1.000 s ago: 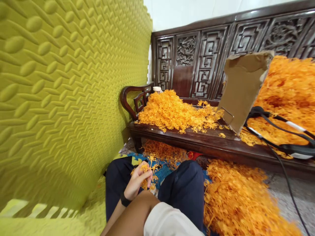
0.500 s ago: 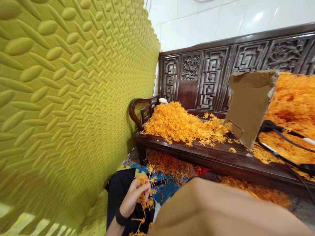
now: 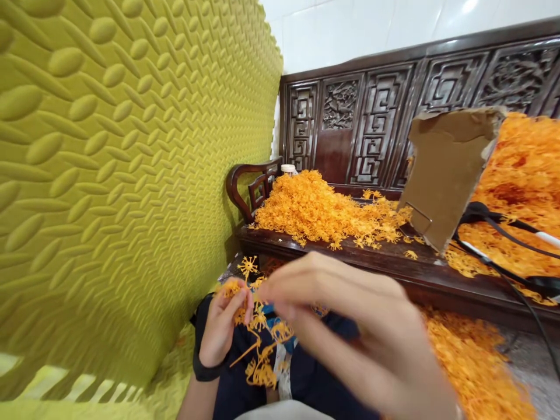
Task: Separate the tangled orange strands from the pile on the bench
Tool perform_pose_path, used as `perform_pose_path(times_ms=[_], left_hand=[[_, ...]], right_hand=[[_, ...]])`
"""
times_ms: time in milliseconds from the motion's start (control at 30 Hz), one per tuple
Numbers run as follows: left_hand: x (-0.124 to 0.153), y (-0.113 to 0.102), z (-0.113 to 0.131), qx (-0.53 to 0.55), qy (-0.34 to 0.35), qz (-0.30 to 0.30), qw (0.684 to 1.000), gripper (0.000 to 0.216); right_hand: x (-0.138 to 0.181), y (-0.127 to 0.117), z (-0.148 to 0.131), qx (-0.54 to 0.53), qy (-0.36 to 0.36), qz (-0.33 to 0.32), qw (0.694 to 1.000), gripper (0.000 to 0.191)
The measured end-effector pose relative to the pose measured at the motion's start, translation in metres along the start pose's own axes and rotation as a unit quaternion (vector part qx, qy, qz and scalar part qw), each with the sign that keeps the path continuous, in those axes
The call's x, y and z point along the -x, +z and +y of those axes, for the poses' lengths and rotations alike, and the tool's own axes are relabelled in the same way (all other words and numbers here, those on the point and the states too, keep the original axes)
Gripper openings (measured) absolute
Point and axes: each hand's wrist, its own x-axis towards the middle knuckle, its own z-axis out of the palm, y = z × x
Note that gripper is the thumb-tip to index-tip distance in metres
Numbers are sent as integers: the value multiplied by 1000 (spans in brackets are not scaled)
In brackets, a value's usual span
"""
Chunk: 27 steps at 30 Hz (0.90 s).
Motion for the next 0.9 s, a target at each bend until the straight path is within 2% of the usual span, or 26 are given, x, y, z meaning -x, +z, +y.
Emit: perform_pose_path(times_ms=[100, 200, 267, 333, 433, 567, 667, 733, 767, 833, 900], left_hand=[[5, -3, 8, -44, 9, 11, 999, 23], [11, -3, 14, -81, -19, -10, 996, 26], [16, -3, 15, -95, -44, -33, 994, 26], [22, -1, 11, -109, -61, -50, 991, 27], [35, 7, -9, -123, -95, -73, 985, 30], [53, 26, -46, -124, -141, -108, 976, 37], [61, 31, -67, -100, -177, -138, 969, 44], [62, 25, -75, -71, -204, -132, 967, 52], [61, 20, -77, -56, -214, -118, 968, 56], [56, 8, -76, -39, -217, -92, 971, 55], [48, -2, -68, -32, -198, -71, 977, 45]], right_hand=[[-5, 29, 35, -78, 103, 49, 990, 17], [5, 66, 68, -196, 190, 19, 962, 33], [15, 80, 80, -229, 229, -6, 946, 27], [27, 87, 84, -237, 259, 5, 936, 17], [54, 94, 87, -244, 305, 100, 915, 16], [99, 96, 98, -242, 367, 278, 854, 15], [123, 69, 109, -200, 338, 446, 805, 9], [125, 42, 113, -165, 249, 561, 772, 10], [121, 29, 115, -149, 198, 595, 765, 11], [99, 10, 121, -122, 128, 608, 774, 13], [61, 0, 133, -94, 104, 585, 799, 19]])
